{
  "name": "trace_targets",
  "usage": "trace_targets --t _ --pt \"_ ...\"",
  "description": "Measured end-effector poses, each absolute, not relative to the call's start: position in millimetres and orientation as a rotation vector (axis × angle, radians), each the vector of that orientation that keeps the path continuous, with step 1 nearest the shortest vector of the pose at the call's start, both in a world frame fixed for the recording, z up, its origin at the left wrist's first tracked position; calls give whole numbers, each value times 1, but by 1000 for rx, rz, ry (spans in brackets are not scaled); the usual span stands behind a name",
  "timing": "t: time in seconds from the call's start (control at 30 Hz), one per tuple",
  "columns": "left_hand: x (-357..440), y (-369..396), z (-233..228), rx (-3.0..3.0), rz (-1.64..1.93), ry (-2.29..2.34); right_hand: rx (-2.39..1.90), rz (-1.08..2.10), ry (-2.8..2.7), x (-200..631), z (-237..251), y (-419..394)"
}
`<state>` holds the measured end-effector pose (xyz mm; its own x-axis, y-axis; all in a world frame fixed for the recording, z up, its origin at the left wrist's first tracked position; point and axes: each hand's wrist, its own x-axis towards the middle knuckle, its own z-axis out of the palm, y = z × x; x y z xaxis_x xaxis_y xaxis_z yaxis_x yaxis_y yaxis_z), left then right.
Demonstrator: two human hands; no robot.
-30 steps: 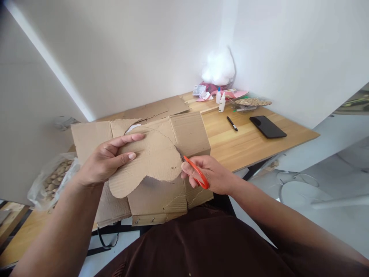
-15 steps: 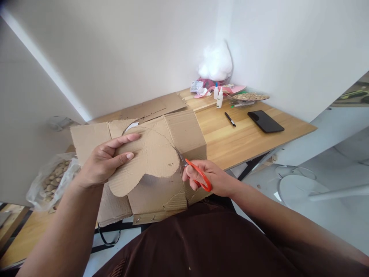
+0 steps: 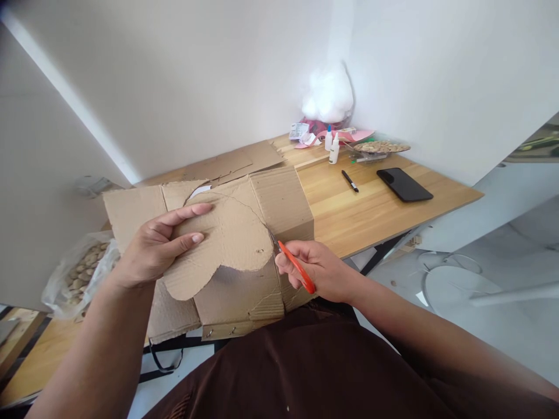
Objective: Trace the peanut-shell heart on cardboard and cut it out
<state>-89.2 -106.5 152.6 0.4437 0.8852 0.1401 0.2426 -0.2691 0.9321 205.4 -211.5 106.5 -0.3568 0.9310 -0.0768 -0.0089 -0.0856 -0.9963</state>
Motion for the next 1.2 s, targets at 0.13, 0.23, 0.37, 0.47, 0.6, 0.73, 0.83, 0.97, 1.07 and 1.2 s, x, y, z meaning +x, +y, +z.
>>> trace_targets --t 0.13,0.23,0.37,0.47,0.6,0.73,0.83,0.97,1.07,1.2 --pt "-89 -107 154 1762 843 979 -1052 1508 -1487 208 105 -211" --pt "-88 -108 155 1774 850 997 -1065 1489 -1514 208 105 -212" --pt "-87 -108 155 1816 863 1007 -1064 1482 -1485 206 102 -212" --pt "-86 -109 156 1838 864 996 -1046 1487 -1448 205 100 -212" --pt "-86 -110 156 1809 841 986 -1080 1471 -1482 206 99 -211" --pt "-85 -110 157 1760 842 987 -1057 1454 -1537 208 98 -212" --pt "-85 -110 156 1752 861 986 -1038 1466 -1523 207 98 -213" --pt "-85 -109 156 1738 850 999 -1030 1489 -1490 205 97 -212" --pt "-86 -109 156 1764 854 1029 -1015 1492 -1462 204 94 -211" --pt "-87 -108 155 1789 854 1039 -987 1541 -1432 206 93 -209"
